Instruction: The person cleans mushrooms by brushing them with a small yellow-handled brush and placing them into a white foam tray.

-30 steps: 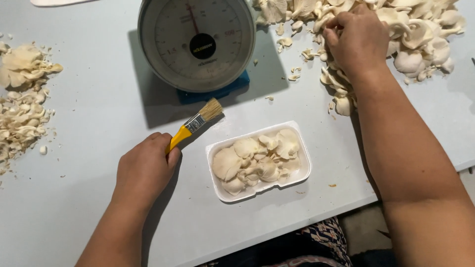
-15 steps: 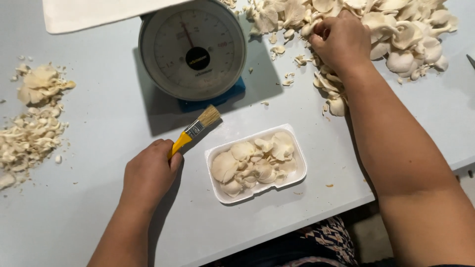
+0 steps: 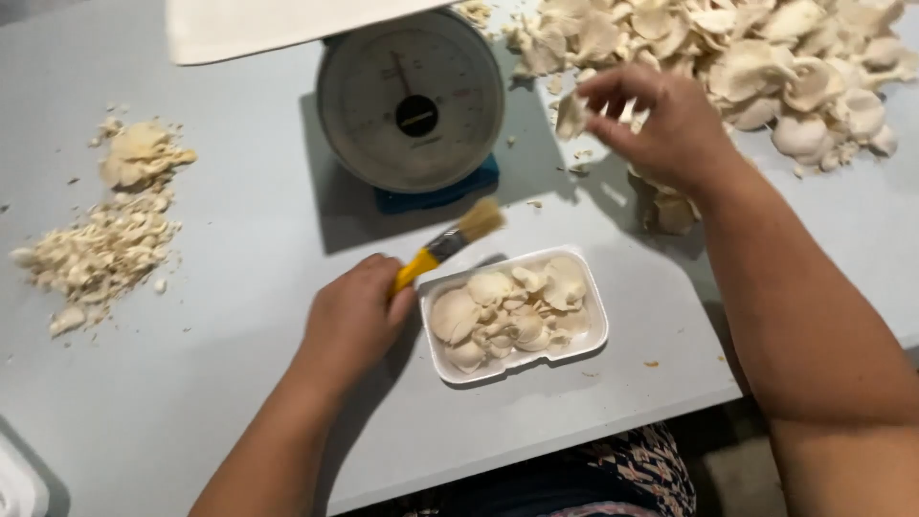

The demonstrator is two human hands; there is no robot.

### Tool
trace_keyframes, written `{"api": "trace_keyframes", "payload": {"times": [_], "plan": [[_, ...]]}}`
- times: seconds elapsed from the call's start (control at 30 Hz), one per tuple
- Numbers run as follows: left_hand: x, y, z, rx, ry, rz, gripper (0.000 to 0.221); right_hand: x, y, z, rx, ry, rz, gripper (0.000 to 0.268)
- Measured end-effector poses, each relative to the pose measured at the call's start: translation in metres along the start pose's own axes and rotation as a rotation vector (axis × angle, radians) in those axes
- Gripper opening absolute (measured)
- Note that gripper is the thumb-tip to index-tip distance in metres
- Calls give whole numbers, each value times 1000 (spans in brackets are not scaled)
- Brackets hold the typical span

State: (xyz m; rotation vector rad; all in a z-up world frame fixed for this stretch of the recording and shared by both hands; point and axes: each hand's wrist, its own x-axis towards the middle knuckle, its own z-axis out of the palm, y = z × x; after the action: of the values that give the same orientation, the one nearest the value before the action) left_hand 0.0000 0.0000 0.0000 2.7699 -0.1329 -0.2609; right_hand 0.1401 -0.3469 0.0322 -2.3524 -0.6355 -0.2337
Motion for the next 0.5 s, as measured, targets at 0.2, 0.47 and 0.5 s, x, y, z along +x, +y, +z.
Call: {"api": "trace_keyframes", "payload": {"times": [0.2, 0.47, 0.5], "plan": [[6, 38, -25, 17, 32, 136, 23, -15, -24, 25, 181, -35, -157, 19], [14, 30, -24, -17, 10, 124, 22, -21, -33, 34, 329, -153, -85, 14], [14, 26, -24, -19, 5, 112, 21, -20, -29, 34, 372, -165, -88, 13]]}}
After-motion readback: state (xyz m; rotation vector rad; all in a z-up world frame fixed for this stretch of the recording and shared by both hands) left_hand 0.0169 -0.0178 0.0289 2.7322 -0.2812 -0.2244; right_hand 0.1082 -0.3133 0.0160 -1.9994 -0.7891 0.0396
